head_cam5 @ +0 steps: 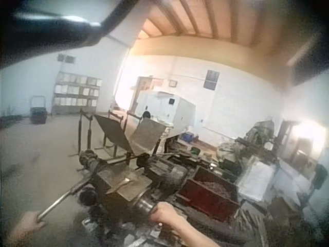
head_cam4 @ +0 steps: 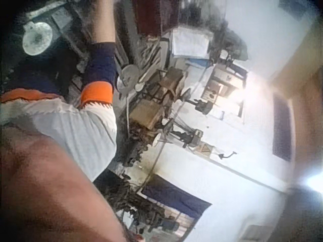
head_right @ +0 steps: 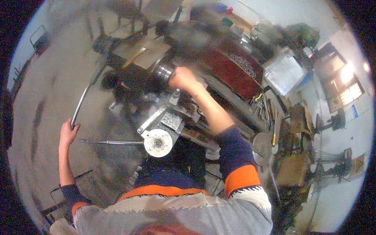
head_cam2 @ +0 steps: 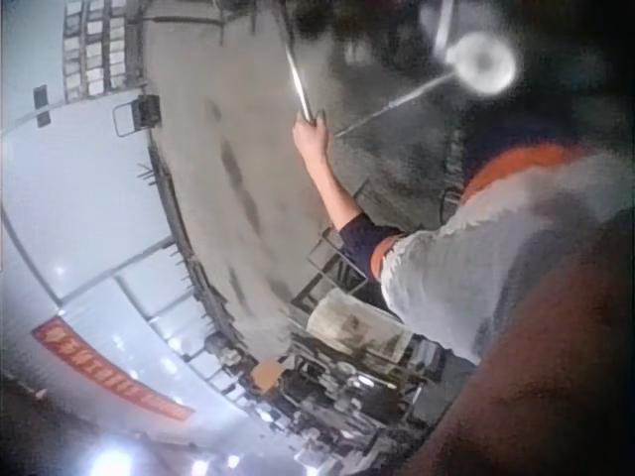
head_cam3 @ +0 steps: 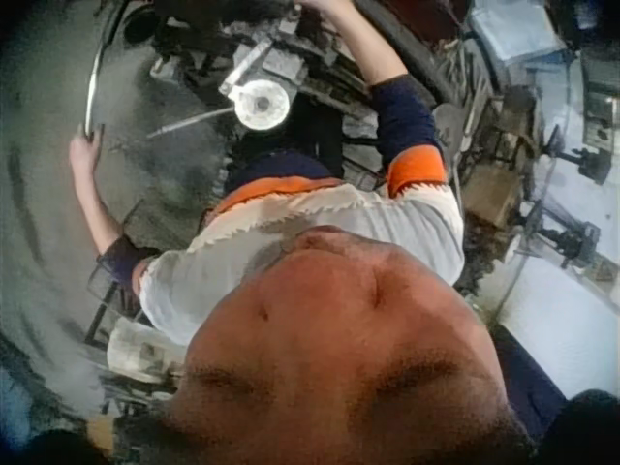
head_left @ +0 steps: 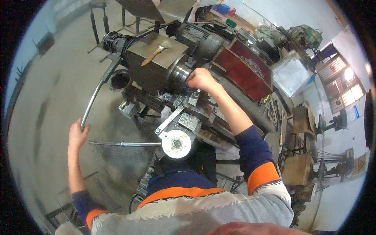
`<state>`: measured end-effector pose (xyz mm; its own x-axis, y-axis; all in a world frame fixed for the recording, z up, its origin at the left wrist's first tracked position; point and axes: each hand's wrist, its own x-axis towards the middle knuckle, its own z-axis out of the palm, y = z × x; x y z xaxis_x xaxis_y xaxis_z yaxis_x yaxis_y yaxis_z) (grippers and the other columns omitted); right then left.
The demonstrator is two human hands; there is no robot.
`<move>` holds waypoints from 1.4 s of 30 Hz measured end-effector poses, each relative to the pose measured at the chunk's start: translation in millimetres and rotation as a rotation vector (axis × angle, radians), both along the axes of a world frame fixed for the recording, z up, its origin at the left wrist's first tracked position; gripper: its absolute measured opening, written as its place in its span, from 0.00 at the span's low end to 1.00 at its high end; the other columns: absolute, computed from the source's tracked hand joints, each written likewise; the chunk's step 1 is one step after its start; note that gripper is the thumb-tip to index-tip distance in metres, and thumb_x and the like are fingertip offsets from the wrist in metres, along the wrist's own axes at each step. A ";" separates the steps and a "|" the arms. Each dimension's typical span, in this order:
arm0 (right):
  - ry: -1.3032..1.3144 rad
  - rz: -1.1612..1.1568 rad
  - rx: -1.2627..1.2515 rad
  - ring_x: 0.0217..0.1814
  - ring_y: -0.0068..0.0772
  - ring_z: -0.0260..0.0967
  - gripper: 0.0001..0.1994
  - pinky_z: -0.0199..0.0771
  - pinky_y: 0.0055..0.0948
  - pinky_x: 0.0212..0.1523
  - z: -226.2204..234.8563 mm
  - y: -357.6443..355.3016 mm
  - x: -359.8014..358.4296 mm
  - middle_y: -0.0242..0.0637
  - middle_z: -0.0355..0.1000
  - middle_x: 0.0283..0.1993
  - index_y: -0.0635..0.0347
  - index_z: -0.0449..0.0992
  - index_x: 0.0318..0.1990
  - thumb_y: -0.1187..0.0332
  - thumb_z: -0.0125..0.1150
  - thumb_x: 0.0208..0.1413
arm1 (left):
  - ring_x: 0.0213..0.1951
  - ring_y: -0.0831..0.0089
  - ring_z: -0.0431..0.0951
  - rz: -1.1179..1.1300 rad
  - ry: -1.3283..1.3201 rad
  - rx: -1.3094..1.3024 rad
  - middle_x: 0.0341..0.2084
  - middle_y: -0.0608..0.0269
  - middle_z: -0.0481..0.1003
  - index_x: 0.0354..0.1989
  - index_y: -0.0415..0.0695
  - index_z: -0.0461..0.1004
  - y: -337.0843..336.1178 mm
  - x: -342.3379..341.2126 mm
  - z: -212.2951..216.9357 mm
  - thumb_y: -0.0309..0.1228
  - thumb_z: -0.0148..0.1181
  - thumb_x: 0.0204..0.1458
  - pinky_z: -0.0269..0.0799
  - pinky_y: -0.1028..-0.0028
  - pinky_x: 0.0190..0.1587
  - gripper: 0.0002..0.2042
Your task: The person operates a metal lathe, repeatedly inserting small metal rods into the chuck, machining them, and placing the finished pieces into a perforated metal tray. The cycle of loading, machining, and collecting parts continues throughout the clip.
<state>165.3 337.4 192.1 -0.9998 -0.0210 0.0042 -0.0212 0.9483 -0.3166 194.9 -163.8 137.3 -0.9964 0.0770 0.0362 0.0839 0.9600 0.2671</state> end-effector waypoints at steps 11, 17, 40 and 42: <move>0.161 -0.006 0.187 0.23 0.47 0.69 0.11 0.69 0.37 0.27 -9.8 -0.5 -6.3 0.49 0.69 0.19 0.61 0.76 0.19 0.63 0.57 0.27 | 0.38 0.54 0.74 0.333 0.077 -0.437 0.33 0.48 0.74 0.31 0.39 0.73 -116.3 -171.6 -11.4 0.27 0.51 0.43 0.70 0.60 0.39 0.08; 0.215 -0.096 0.196 0.21 0.47 0.68 0.11 0.69 0.36 0.27 -18.1 2.9 -9.5 0.50 0.68 0.18 0.63 0.75 0.17 0.63 0.56 0.27 | 0.42 0.54 0.73 0.346 0.035 -0.383 0.38 0.49 0.73 0.37 0.42 0.72 -130.6 -201.5 -27.8 0.30 0.49 0.45 0.69 0.61 0.42 0.11; 0.357 -0.419 -0.086 0.37 0.43 0.70 0.15 0.69 0.32 0.42 9.7 122.2 228.1 0.44 0.73 0.33 0.59 0.78 0.32 0.70 0.58 0.29 | 0.38 0.56 0.75 -0.331 -0.173 -0.302 0.33 0.51 0.75 0.32 0.43 0.73 143.1 -157.1 -191.8 0.34 0.53 0.43 0.70 0.59 0.41 0.11; 0.301 -0.541 -0.026 0.36 0.39 0.71 0.17 0.69 0.29 0.39 -3.5 138.2 274.4 0.45 0.74 0.33 0.63 0.77 0.33 0.72 0.52 0.30 | 0.37 0.58 0.76 -0.449 -0.119 -0.421 0.32 0.54 0.75 0.33 0.45 0.73 136.4 -185.6 -196.6 0.33 0.51 0.44 0.70 0.60 0.39 0.09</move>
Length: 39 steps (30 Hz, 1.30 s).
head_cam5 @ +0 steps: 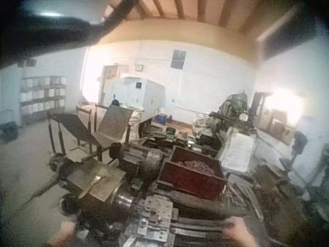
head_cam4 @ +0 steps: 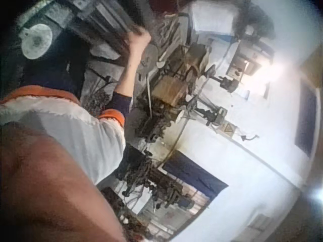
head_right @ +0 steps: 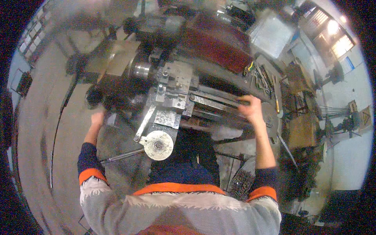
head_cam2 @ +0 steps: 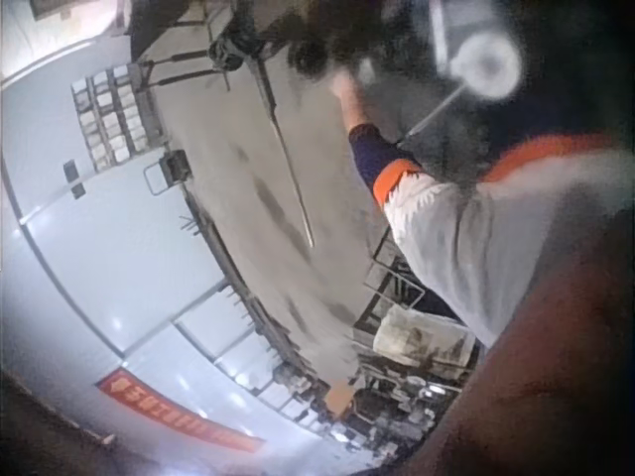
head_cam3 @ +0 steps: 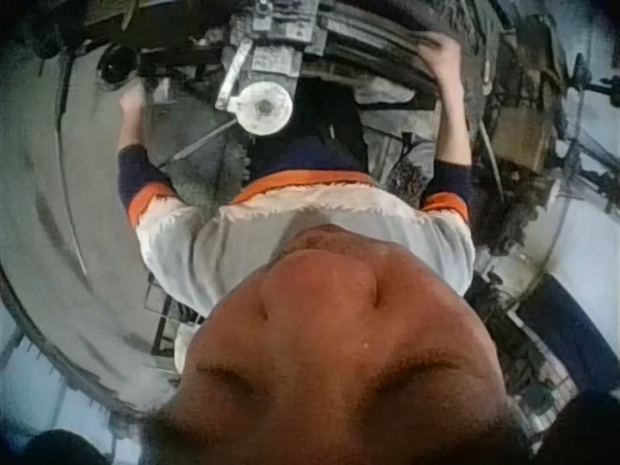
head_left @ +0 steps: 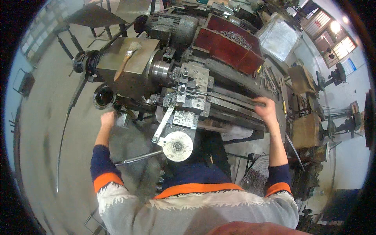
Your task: The person operates a metal lathe, repeatedly inserting small metal rods into the chuck, machining them, and placing the finished pieces into a perforated metal tray. The cycle of loading, machining, and collecting parts continues throughout the clip.
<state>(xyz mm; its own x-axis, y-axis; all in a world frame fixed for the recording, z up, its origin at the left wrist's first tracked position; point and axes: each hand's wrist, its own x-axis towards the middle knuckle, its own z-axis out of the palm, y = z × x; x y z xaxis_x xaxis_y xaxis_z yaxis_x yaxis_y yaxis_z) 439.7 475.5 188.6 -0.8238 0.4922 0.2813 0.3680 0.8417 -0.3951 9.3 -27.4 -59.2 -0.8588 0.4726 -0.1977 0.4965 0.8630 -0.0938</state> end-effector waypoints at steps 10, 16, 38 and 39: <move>-0.264 -0.632 0.048 0.41 0.43 0.70 0.21 0.69 0.34 0.42 -65.2 120.7 225.2 0.49 0.72 0.38 0.56 0.74 0.44 0.66 0.59 0.36 | 0.38 0.57 0.74 0.298 -0.072 0.327 0.33 0.51 0.75 0.46 0.46 0.70 -77.5 60.5 62.2 0.41 0.59 0.41 0.69 0.62 0.39 0.22; -0.716 -0.984 0.033 0.46 0.49 0.68 0.18 0.67 0.40 0.45 -123.3 166.7 353.7 0.49 0.71 0.42 0.57 0.71 0.42 0.66 0.54 0.40 | 0.25 0.67 0.75 0.697 -0.231 0.882 0.21 0.57 0.75 0.40 0.38 0.72 -130.5 167.2 96.0 0.38 0.57 0.46 0.69 0.69 0.31 0.17; -0.420 -1.115 0.033 0.39 0.55 0.68 0.16 0.67 0.42 0.41 -157.1 43.8 345.0 0.54 0.71 0.32 0.64 0.74 0.30 0.64 0.52 0.32 | 0.21 0.75 0.72 0.866 0.252 1.149 0.20 0.60 0.74 0.38 0.37 0.73 -96.2 141.1 76.4 0.35 0.55 0.47 0.66 0.75 0.27 0.14; -0.425 -1.116 0.017 0.39 0.55 0.68 0.16 0.67 0.42 0.41 -155.2 41.0 339.8 0.54 0.71 0.33 0.64 0.74 0.30 0.64 0.51 0.33 | 0.21 0.76 0.72 0.865 0.247 1.151 0.19 0.60 0.74 0.38 0.37 0.73 -96.9 140.6 77.1 0.34 0.55 0.47 0.66 0.76 0.27 0.14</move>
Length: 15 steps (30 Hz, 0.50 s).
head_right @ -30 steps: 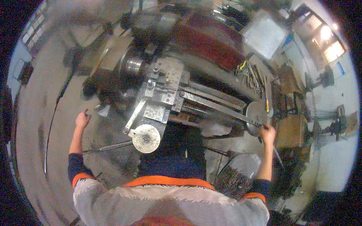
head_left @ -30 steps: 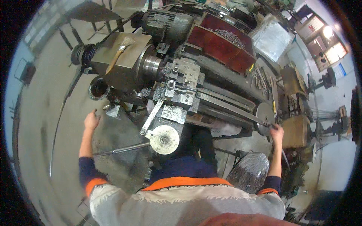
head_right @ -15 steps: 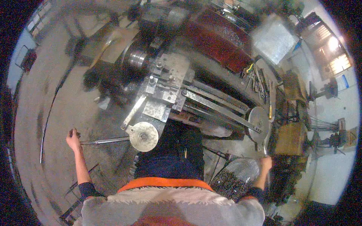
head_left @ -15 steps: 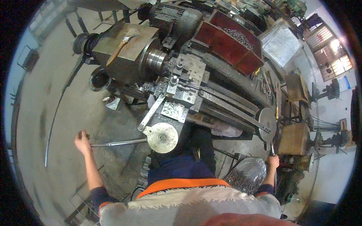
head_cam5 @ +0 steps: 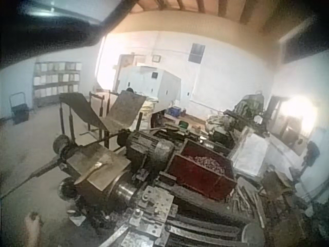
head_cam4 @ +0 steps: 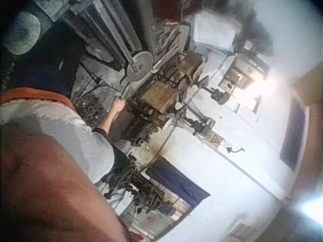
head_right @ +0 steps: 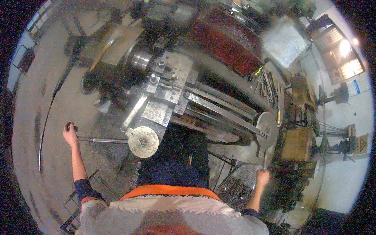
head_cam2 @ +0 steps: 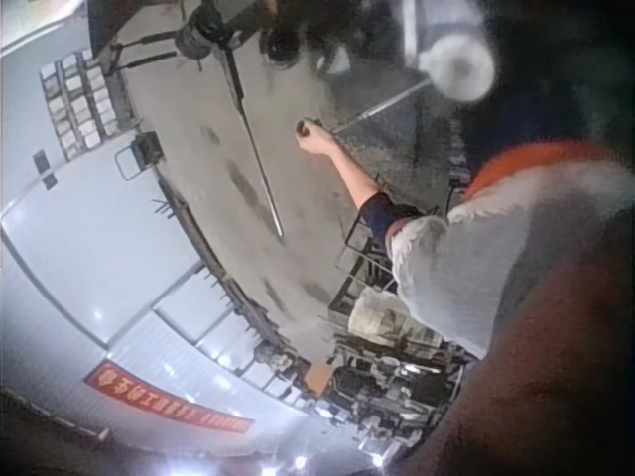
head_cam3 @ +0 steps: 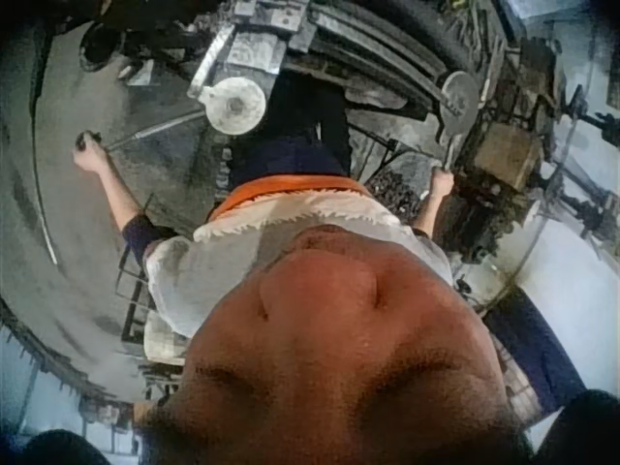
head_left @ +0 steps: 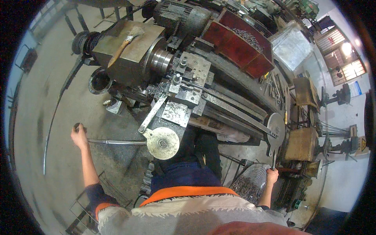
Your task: The person operates a metal lathe, repeatedly inserting small metal rods into the chuck, machining them, and placing the finished pieces into a perforated metal tray. The cycle of loading, machining, and collecting parts continues throughout the clip.
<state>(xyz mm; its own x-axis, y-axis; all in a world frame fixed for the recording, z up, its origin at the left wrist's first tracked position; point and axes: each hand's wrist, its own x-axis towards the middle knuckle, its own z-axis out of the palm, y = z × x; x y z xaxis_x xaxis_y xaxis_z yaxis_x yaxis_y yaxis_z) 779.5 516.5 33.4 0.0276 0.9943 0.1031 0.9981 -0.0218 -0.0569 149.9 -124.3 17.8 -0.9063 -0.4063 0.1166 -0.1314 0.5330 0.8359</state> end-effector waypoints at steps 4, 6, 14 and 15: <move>-0.005 -0.043 0.004 0.39 0.56 0.68 0.16 0.67 0.43 0.40 16.9 -15.0 -25.7 0.56 0.71 0.31 0.65 0.74 0.29 0.63 0.50 0.33 | 0.21 0.76 0.72 -0.014 0.012 0.033 0.18 0.61 0.74 0.39 0.37 0.73 2.7 0.0 -0.9 0.32 0.55 0.47 0.66 0.78 0.26 0.14; -0.005 -0.013 0.035 0.38 0.58 0.68 0.16 0.67 0.44 0.40 12.6 -13.2 -22.6 0.55 0.71 0.31 0.65 0.74 0.29 0.62 0.50 0.34 | 0.20 0.76 0.72 -0.011 0.017 0.042 0.18 0.61 0.74 0.39 0.37 0.72 5.3 0.6 -0.8 0.32 0.55 0.46 0.66 0.78 0.26 0.14; -0.189 0.041 0.073 0.37 0.56 0.69 0.18 0.68 0.46 0.40 13.0 47.4 19.0 0.53 0.72 0.32 0.64 0.74 0.29 0.57 0.51 0.37 | 0.27 0.73 0.75 0.063 0.041 0.320 0.27 0.56 0.76 0.39 0.35 0.72 -3.5 8.3 -5.6 0.31 0.54 0.45 0.68 0.77 0.30 0.15; -0.202 0.024 0.056 0.38 0.55 0.69 0.19 0.68 0.46 0.40 11.9 62.3 15.7 0.53 0.72 0.33 0.65 0.73 0.29 0.56 0.52 0.37 | 0.30 0.71 0.75 0.059 0.081 0.147 0.30 0.55 0.76 0.39 0.35 0.72 -7.8 6.5 -16.8 0.31 0.54 0.45 0.68 0.75 0.33 0.14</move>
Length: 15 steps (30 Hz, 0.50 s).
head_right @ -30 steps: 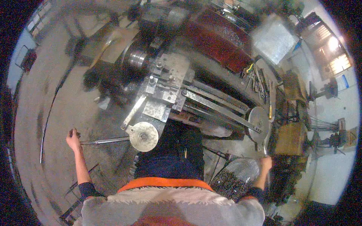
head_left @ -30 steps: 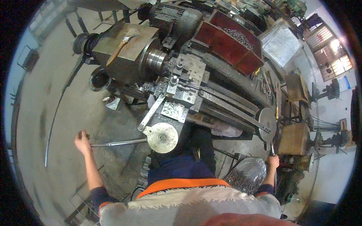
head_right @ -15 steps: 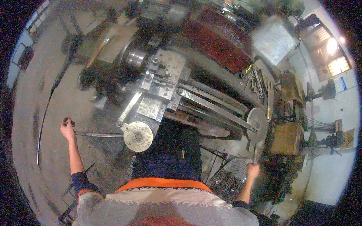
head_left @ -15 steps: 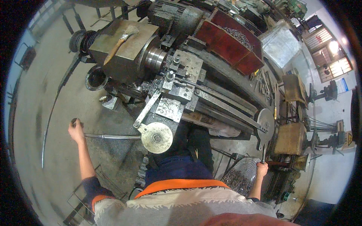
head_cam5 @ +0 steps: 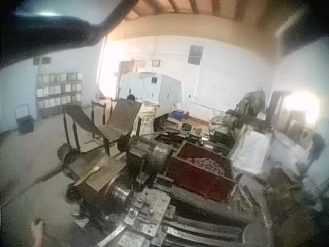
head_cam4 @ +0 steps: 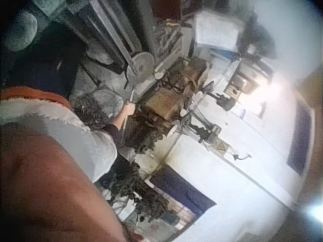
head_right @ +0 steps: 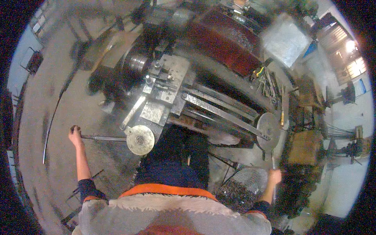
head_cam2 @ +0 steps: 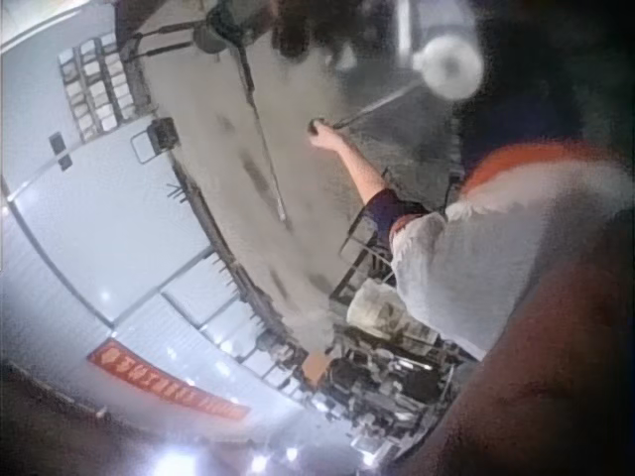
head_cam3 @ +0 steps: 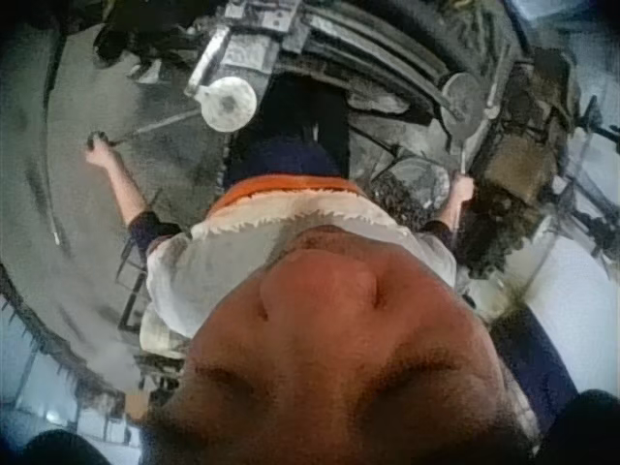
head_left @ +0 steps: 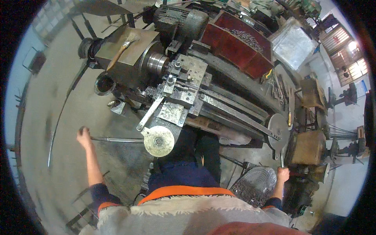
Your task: The person operates a metal lathe, repeatedly inserting small metal rods into the chuck, machining them, and placing the finished pieces into a perforated metal tray. The cycle of loading, machining, and collecting parts continues throughout the clip.
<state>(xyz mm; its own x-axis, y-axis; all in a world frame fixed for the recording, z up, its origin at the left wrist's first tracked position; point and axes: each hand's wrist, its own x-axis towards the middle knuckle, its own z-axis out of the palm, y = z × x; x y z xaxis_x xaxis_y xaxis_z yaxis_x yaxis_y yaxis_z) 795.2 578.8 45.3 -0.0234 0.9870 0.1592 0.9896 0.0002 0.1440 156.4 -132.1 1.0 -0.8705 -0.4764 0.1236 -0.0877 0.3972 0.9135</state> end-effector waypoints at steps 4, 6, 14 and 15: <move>-0.013 0.076 0.015 0.38 0.54 0.68 0.20 0.67 0.46 0.40 -9.6 35.5 14.7 0.52 0.71 0.34 0.65 0.72 0.30 0.54 0.53 0.39 | 0.38 0.65 0.75 -0.021 -0.167 -0.353 0.34 0.55 0.76 0.39 0.39 0.74 49.3 -26.3 26.2 0.34 0.55 0.43 0.67 0.69 0.43 0.15; 0.009 0.117 -0.022 0.38 0.56 0.69 0.21 0.68 0.47 0.39 -12.5 43.5 21.9 0.54 0.71 0.33 0.67 0.72 0.30 0.53 0.51 0.40 | 0.38 0.63 0.75 -0.118 -0.116 -0.356 0.35 0.56 0.76 0.39 0.41 0.74 61.2 -63.2 11.2 0.36 0.56 0.42 0.67 0.69 0.44 0.16; 0.034 -0.071 -0.076 0.41 0.56 0.69 0.20 0.68 0.45 0.44 -2.4 -27.8 -17.9 0.57 0.71 0.35 0.68 0.73 0.30 0.56 0.51 0.40 | 0.38 0.61 0.75 -0.334 -0.022 -0.403 0.33 0.56 0.76 0.38 0.41 0.75 146.1 -137.4 5.9 0.38 0.58 0.38 0.66 0.68 0.44 0.18; 0.051 -0.104 -0.120 0.41 0.57 0.69 0.20 0.68 0.45 0.44 6.8 -37.9 -24.6 0.57 0.71 0.35 0.67 0.73 0.31 0.56 0.51 0.40 | 0.37 0.61 0.75 -0.349 -0.048 -0.400 0.33 0.57 0.76 0.38 0.42 0.75 144.6 -133.3 10.7 0.37 0.58 0.38 0.66 0.69 0.44 0.18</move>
<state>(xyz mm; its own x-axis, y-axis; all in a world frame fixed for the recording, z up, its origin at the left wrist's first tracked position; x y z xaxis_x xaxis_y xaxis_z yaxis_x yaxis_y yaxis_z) 770.6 540.8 52.1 0.0852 0.9956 0.0389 0.9911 -0.0886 0.0992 23.1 12.5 11.7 -0.9780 -0.0812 0.1923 0.0739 0.7266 0.6830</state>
